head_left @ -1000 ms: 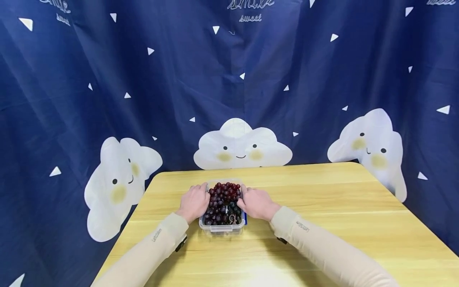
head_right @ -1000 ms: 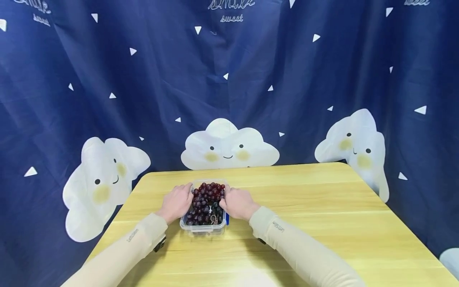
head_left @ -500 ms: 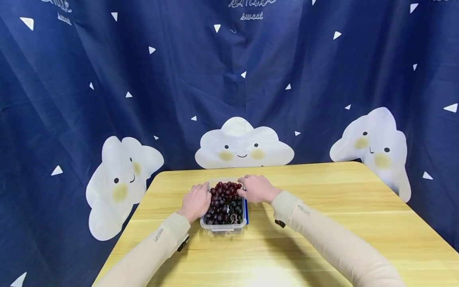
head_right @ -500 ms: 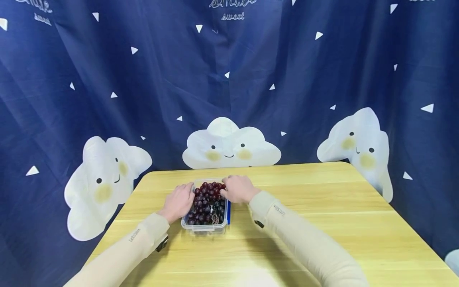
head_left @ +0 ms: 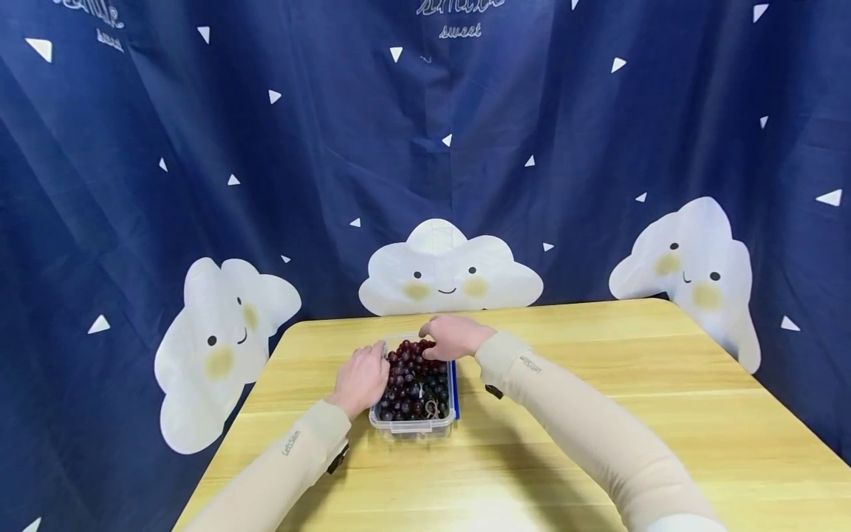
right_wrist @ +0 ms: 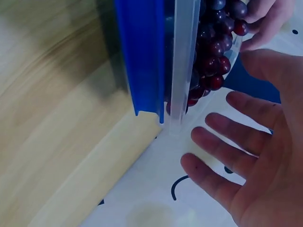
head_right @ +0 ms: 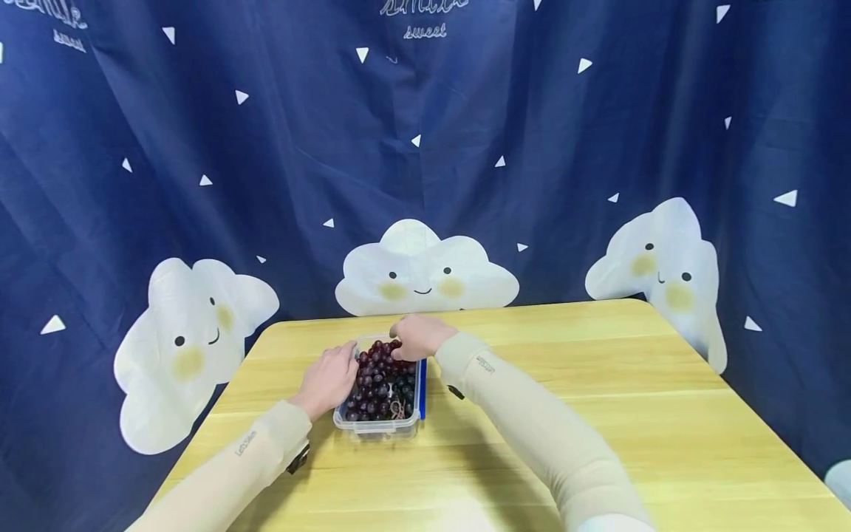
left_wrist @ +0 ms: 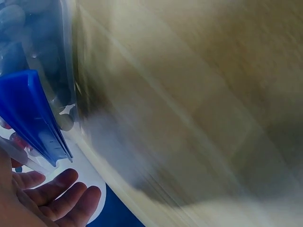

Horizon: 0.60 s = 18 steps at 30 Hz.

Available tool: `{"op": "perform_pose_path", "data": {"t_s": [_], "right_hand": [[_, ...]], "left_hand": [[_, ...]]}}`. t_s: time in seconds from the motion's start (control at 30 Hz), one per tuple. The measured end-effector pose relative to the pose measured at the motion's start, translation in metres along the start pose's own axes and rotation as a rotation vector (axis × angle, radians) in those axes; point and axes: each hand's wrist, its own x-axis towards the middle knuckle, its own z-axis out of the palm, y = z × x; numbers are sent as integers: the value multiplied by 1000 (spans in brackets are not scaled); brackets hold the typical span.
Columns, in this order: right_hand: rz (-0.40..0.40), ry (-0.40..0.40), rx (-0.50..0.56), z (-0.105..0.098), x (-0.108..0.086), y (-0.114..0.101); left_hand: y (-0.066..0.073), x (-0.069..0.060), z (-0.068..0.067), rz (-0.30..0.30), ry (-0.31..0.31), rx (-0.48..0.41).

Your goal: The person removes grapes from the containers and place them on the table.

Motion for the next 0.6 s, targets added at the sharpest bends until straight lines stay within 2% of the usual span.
{"op": "perform_pose_path", "data": {"t_s": [0.2,0.6], "right_hand": [[-23,-57,-20,2,11,-7],[6,-194,-10,2,30,-16]], "left_hand": [[2,-1,3,-22,-7,-9],[2,0,4,-33,-4,-17]]}}
